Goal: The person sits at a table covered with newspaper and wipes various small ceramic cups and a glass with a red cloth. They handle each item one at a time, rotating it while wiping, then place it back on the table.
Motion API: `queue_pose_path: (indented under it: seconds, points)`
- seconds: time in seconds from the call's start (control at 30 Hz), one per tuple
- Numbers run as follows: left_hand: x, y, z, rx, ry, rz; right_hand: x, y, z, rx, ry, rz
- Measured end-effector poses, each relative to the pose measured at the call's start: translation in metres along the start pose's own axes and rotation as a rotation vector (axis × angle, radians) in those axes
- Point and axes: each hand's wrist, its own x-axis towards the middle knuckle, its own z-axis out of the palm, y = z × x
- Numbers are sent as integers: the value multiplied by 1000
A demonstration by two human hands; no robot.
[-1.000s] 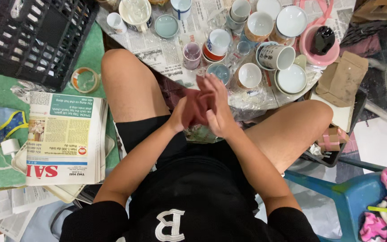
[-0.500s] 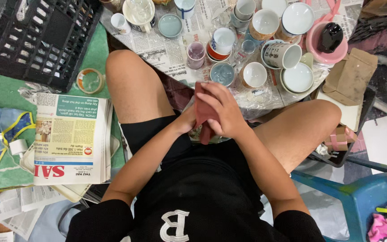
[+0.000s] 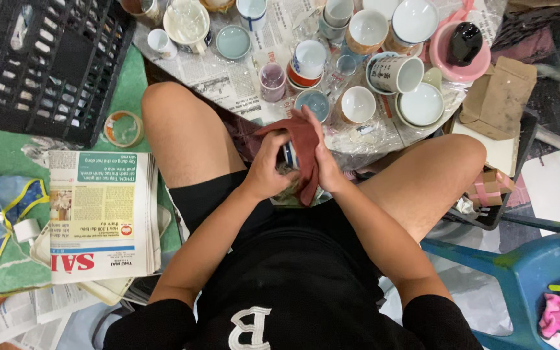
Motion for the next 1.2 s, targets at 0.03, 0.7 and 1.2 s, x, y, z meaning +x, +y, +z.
queue_pose_path:
  seconds: [0.03, 0.7, 1.2]
  points:
    - [1, -1, 0, 19, 9, 59, 2, 1, 0, 62, 12, 1]
    - [15, 23, -10, 81, -9, 275, -22, 59, -47, 29, 204, 373]
    - [18, 43, -23, 71, 29, 86, -18, 27, -44, -802, 293, 332]
